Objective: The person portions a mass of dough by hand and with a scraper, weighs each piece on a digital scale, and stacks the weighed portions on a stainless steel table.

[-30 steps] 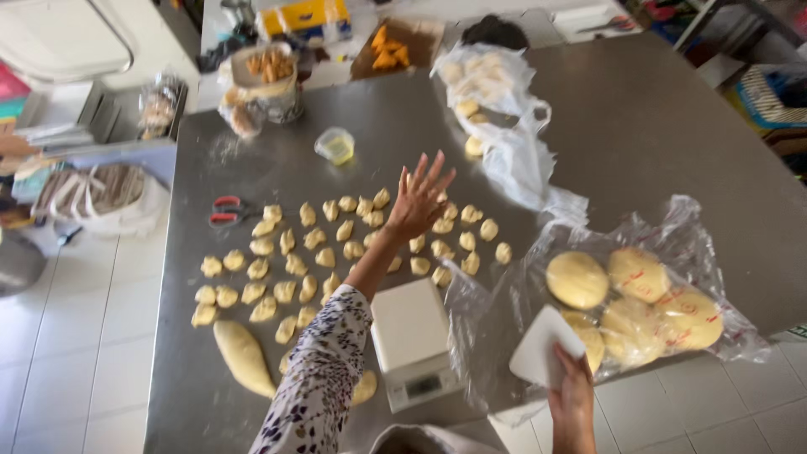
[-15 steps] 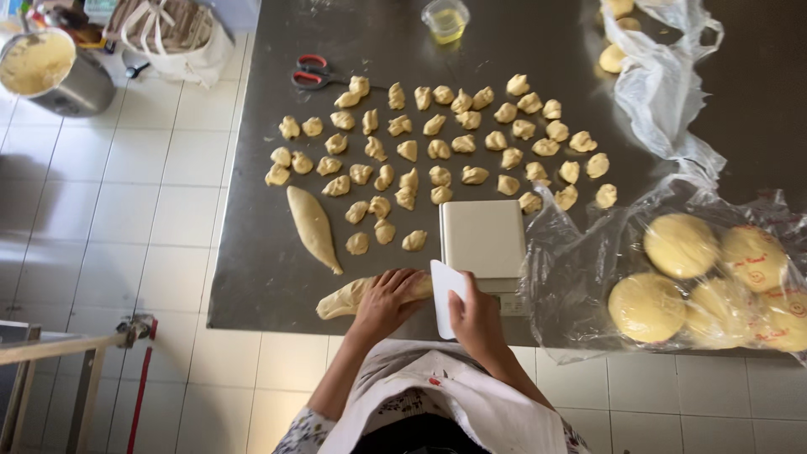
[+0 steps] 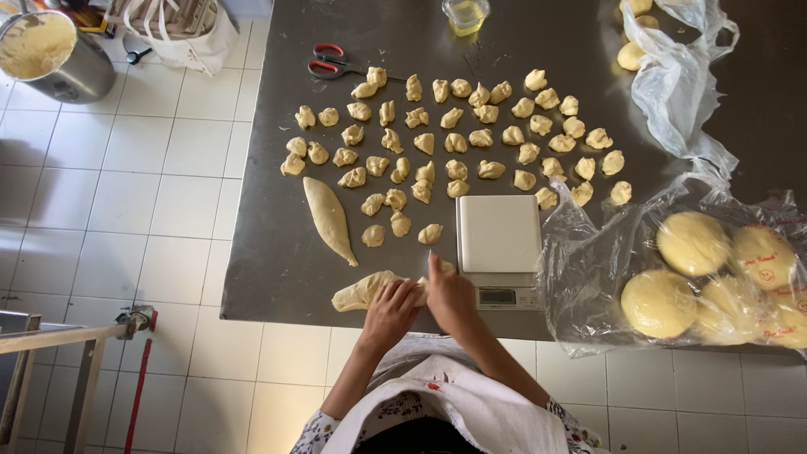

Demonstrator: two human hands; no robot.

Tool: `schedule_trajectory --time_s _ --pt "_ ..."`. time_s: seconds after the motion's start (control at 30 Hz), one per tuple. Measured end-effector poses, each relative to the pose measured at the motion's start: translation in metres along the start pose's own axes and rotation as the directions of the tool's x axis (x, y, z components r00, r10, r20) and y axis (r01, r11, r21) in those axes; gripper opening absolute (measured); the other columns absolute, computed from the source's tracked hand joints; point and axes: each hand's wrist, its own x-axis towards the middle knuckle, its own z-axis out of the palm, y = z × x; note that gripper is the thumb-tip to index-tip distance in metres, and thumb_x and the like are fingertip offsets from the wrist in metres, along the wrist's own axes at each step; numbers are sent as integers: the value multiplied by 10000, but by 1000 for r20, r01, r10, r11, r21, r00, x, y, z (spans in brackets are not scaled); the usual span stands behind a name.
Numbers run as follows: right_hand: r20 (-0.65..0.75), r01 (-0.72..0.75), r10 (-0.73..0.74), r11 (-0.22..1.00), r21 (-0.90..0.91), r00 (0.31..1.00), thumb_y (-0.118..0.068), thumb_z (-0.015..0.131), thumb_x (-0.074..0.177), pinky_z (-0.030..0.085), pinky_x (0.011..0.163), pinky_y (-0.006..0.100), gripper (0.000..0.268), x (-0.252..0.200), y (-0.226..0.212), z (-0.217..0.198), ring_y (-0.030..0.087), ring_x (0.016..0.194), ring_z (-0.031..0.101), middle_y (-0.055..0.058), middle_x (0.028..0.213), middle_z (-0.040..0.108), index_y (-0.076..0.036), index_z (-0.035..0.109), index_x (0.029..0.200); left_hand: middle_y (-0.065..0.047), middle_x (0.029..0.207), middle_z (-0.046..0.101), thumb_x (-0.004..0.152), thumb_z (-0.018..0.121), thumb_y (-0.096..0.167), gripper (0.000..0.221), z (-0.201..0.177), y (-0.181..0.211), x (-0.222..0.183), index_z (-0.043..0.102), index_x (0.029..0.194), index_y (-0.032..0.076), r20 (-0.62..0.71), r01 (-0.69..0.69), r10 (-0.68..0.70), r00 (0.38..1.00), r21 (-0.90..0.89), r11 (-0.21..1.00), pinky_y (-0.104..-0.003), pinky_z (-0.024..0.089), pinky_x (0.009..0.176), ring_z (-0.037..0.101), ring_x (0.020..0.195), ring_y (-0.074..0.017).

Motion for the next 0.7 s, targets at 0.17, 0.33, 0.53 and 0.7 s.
schedule_trajectory --time_s 0.17,0.33,0.53,0.7 --pt "-242 50 54 914 403 969 -140 620 950 582 736 450 361 -13 48 -14 347 838 739 212 905 731 24 571 1267 -200 1411 449 683 820 498 782 -44 32 9 604 1351 152 -175 96 -79 981 95 991 -662 238 1053 429 1283 -416" --pt "-107 3 480 214 977 871 -170 682 927 559 902 331 372 -53 117 -39 152 1018 677 78 1138 701 -45 590 1265 -183 1490 440 705 822 499 779 -28 44 56 537 1290 70 -211 90 -61 975 131 987 -691 218 1131 414 1375 -399" --pt "-279 189 591 210 959 757 -84 696 964 521 936 297 321 -94 161 -62 140 1053 645 59 1167 685 -30 602 1267 -109 1195 726 1035 661 182 217 25 23 92 666 1227 81 86 -16 27 996 -119 993 -442 470 1151 660 1187 -306" --pt "-306 253 686 181 950 661 -67 710 907 520 920 292 403 -119 170 -72 127 1059 639 17 1159 673 -51 592 1292 -131 1278 739 1063 572 242 275 11 55 139 704 1254 93 -93 96 -162 982 -490 866 -423 465 1140 691 1216 -303"
